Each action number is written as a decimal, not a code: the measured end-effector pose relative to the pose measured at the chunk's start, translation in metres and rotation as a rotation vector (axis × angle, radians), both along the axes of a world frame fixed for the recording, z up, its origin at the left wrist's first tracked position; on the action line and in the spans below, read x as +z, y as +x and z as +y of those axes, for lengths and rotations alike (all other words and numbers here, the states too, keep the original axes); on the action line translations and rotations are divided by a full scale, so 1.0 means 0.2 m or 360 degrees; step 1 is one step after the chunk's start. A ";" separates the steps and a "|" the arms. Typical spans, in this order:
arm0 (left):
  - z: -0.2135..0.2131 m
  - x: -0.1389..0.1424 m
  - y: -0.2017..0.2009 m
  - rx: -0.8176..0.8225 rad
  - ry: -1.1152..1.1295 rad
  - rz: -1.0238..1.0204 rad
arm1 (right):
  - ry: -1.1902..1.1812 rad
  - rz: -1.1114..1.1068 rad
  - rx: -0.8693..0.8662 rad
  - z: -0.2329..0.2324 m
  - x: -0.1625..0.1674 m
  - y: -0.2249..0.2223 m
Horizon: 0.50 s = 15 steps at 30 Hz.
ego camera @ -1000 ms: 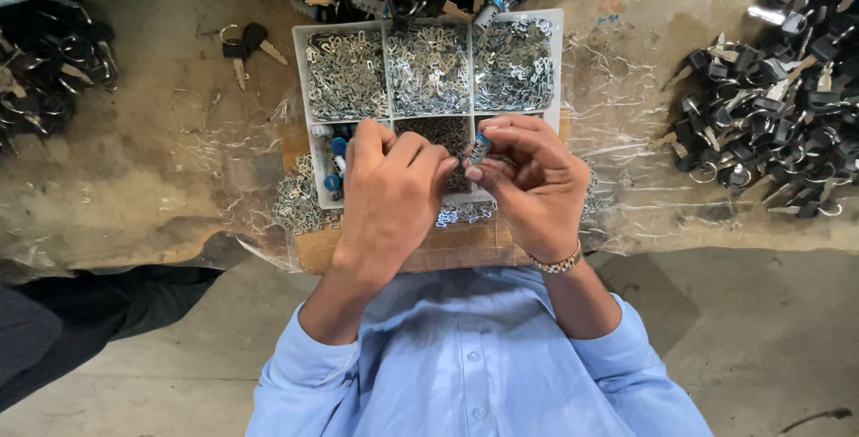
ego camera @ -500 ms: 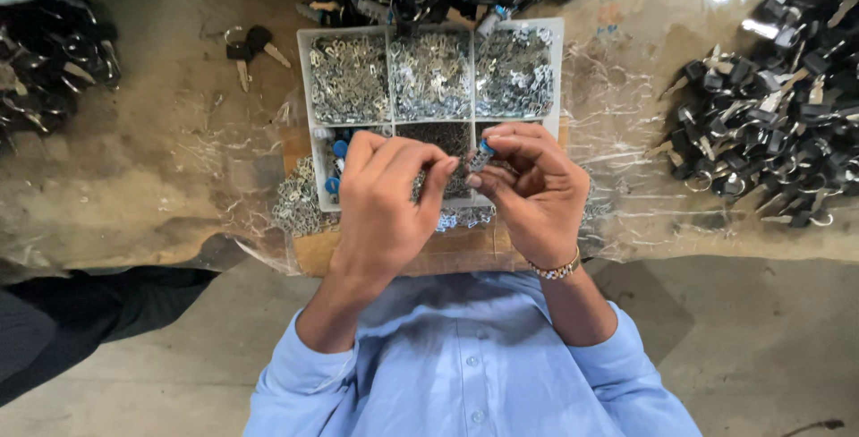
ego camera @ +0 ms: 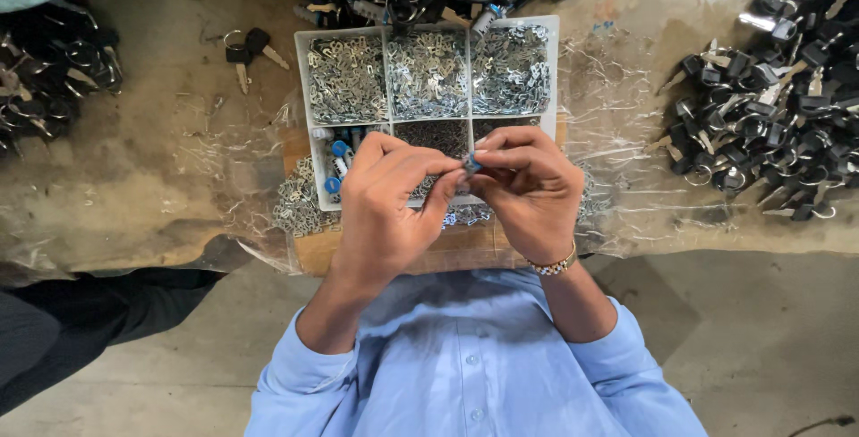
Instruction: The person assembles small cylindrical key components by inserting metal pins into a blue and silver housing. They repeatedly pick pins from a compartmentalized tray, insert them into the cylinder, and place the finished units into a pile on the table.
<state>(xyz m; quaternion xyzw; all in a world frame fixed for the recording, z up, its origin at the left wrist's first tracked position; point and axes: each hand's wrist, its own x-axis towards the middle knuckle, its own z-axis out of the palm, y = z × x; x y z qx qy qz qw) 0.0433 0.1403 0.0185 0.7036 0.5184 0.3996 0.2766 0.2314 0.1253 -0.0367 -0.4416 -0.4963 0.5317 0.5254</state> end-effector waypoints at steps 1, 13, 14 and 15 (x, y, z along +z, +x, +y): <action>0.00 0.01 -0.01 -0.0015 -0.0059 -0.0034 | 0.0012 -0.0084 0.0036 0.00 0.00 0.01; 0.22 0.25 0.22 -0.0966 0.0269 0.0437 | -0.0181 0.0686 -0.0358 -0.48 0.06 0.48; 0.30 0.22 0.36 -0.1230 0.0223 0.0486 | -0.0199 0.0646 -0.0417 -0.55 0.04 0.51; 0.37 0.19 0.53 -0.1239 0.0316 0.0550 | -0.0202 0.0605 -0.0486 -0.61 0.01 0.54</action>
